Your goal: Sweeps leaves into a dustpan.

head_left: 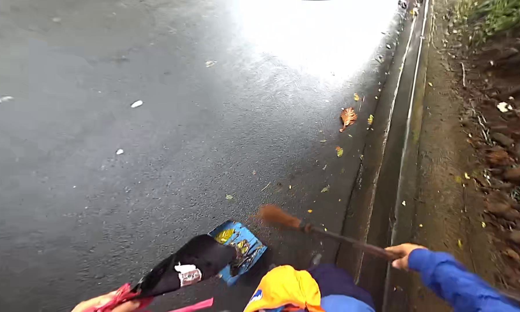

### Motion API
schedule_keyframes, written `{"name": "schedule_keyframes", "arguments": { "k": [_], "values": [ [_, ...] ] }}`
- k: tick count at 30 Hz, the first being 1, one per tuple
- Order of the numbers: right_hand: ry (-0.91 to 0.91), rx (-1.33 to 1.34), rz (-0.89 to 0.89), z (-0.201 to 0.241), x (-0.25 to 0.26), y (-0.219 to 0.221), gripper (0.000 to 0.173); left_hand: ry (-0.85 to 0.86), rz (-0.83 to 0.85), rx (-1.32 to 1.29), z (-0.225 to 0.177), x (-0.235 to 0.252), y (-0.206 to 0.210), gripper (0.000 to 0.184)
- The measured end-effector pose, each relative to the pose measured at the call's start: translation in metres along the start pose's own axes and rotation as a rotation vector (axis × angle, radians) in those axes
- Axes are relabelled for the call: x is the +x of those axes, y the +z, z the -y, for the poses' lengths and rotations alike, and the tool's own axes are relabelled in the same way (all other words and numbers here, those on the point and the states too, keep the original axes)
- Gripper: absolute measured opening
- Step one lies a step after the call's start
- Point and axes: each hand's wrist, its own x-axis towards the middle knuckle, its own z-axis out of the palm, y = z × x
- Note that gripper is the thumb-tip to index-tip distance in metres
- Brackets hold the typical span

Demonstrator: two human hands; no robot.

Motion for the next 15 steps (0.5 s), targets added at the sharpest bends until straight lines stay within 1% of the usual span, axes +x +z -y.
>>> {"name": "schedule_keyframes", "arguments": {
  "k": [1, 2, 4, 6, 8, 9, 10, 12, 13, 15],
  "values": [
    [0.022, 0.169, -0.006, -0.027, -0.002, -0.004, 0.050, -0.011, 0.012, 0.020, -0.005, 0.010, 0.006, 0.036],
    [0.057, 0.270, -0.037, -0.048, -0.002, -0.008, 0.049, -0.017, 0.026, 0.032, -0.011, 0.020, 0.014, 0.035],
    [0.127, 0.287, -0.132, -0.072, 0.012, -0.015, 0.048, 0.002, 0.010, 0.046, -0.026, 0.034, 0.039, 0.034],
    [0.230, 0.241, -0.217, -0.069, 0.040, -0.013, 0.048, 0.055, -0.008, 0.118, -0.041, 0.046, 0.069, 0.037],
    [0.386, 0.189, -0.276, -0.040, 0.076, -0.003, 0.049, 0.063, 0.003, 0.195, -0.060, 0.053, 0.103, 0.039],
    [0.429, 0.191, -0.267, -0.024, 0.096, 0.001, 0.049, 0.075, 0.010, 0.227, -0.069, 0.055, 0.122, 0.039],
    [0.431, 0.196, -0.227, -0.012, 0.116, 0.003, 0.048, 0.099, 0.026, 0.256, -0.073, 0.057, 0.142, 0.039],
    [0.326, 0.201, -0.106, 0.005, 0.144, 0.003, 0.051, 0.154, 0.062, 0.302, -0.083, 0.062, 0.183, 0.037],
    [0.250, 0.208, -0.050, 0.006, 0.148, -0.003, 0.052, 0.183, 0.088, 0.318, -0.087, 0.066, 0.202, 0.036],
    [0.118, 0.298, 0.002, -0.016, 0.146, -0.023, 0.052, 0.221, 0.131, 0.344, -0.094, 0.075, 0.236, 0.035]
  ]
}}
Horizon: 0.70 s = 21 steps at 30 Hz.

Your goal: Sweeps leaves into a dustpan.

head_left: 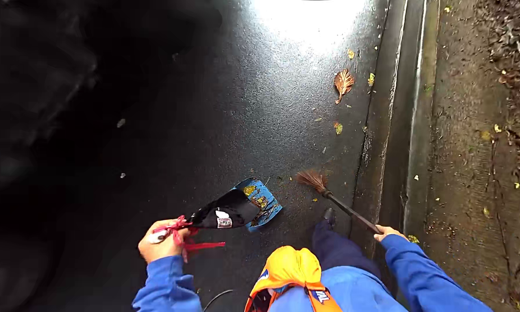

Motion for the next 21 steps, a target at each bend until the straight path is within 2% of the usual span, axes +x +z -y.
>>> {"name": "schedule_keyframes", "arguments": {
  "k": [3, 4, 6, 9, 13, 15, 17, 19, 21],
  "values": [
    [-0.065, 0.120, -0.022, -0.035, -0.010, -0.065, 0.051, 0.029, 0.037, 0.025, -0.026, 0.023, 0.027, 0.035],
    [-0.048, 0.055, -0.058, -0.039, -0.013, -0.084, 0.053, 0.025, 0.041, 0.036, -0.032, 0.029, 0.033, 0.035],
    [0.040, -0.099, -0.109, -0.019, -0.018, -0.109, 0.057, 0.008, 0.034, 0.046, -0.042, 0.035, 0.047, 0.036],
    [0.088, -0.238, -0.096, 0.043, 0.009, -0.093, 0.059, 0.014, 0.028, 0.061, -0.050, 0.035, 0.070, 0.033],
    [-0.109, -0.355, 0.106, 0.104, 0.040, -0.053, 0.060, 0.054, 0.037, 0.064, -0.054, 0.033, 0.091, 0.025],
    [-0.188, -0.376, 0.148, 0.110, 0.037, -0.077, 0.058, 0.072, 0.030, 0.071, -0.056, 0.035, 0.094, 0.023],
    [-0.242, -0.357, 0.158, 0.100, 0.026, -0.117, 0.056, 0.064, 0.026, 0.060, -0.055, 0.039, 0.092, 0.023],
    [-0.229, -0.387, 0.114, 0.094, 0.010, -0.151, 0.058, 0.065, 0.022, 0.018, -0.048, 0.045, 0.086, 0.024],
    [-0.173, -0.402, 0.060, 0.098, -0.002, -0.160, 0.059, 0.095, 0.048, -0.018, -0.041, 0.049, 0.080, 0.022]
  ]
}}
